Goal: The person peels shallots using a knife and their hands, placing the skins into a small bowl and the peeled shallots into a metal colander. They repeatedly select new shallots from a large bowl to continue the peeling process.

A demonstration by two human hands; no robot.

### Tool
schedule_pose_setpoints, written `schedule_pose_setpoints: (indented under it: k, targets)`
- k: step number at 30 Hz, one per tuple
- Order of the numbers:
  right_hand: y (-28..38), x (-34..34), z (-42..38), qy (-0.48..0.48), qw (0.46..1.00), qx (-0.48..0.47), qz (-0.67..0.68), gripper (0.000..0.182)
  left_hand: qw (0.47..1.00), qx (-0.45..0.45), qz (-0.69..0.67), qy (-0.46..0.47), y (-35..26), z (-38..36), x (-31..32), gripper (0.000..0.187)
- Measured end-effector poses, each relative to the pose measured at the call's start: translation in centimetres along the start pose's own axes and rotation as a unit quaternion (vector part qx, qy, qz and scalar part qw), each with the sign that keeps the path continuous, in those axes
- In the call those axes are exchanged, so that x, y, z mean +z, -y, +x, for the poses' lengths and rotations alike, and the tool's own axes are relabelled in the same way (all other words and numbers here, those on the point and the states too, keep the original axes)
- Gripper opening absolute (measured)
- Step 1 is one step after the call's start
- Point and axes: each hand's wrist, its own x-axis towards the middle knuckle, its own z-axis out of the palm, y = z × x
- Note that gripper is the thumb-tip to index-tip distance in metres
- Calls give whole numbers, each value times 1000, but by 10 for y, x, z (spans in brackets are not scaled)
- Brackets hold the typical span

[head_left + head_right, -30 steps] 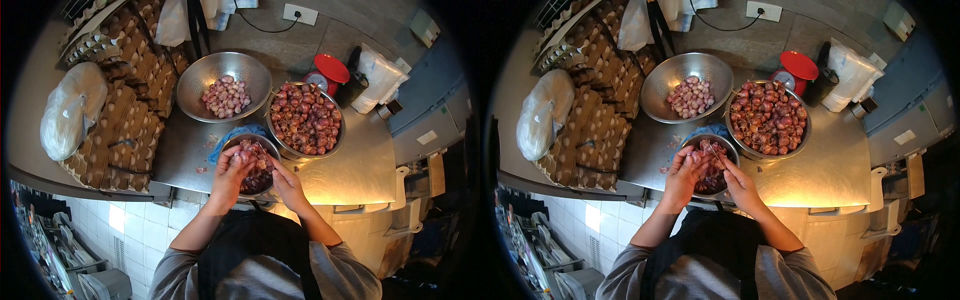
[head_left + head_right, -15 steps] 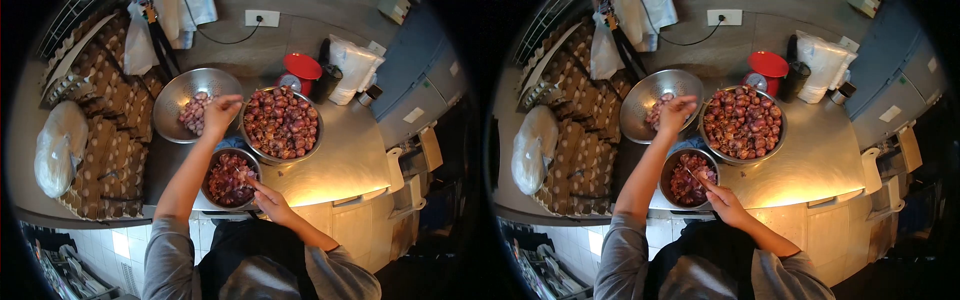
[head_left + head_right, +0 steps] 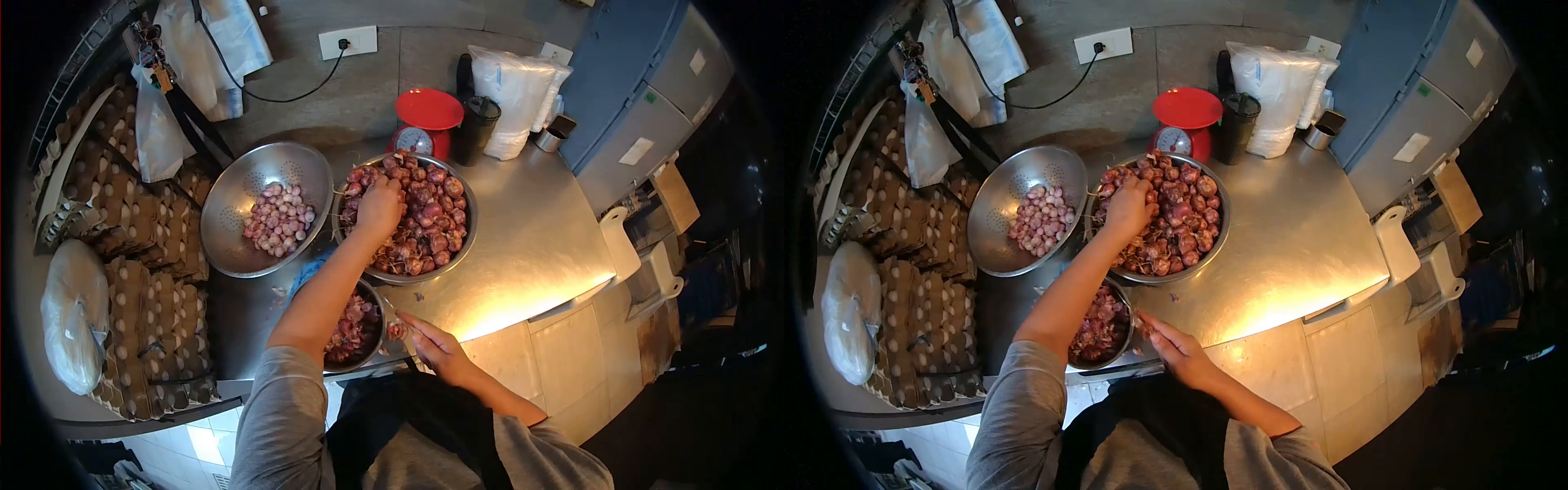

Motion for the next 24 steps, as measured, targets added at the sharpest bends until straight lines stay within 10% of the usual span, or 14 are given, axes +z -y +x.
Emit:
schedule_pose_setpoints:
  k: [6, 15, 24]
  targets:
    - [-6, -7, 5, 18, 998, 9, 64, 43, 955, -133, -265, 25, 8, -29, -24, 29]
    - [-3, 16, 40, 54, 993, -68, 82, 44, 490, -268, -830, -6, 10, -181, -103, 32]
    - [8, 60, 48, 148, 974, -143, -91, 43, 451, -306, -830, -119, -25, -253, -134, 27]
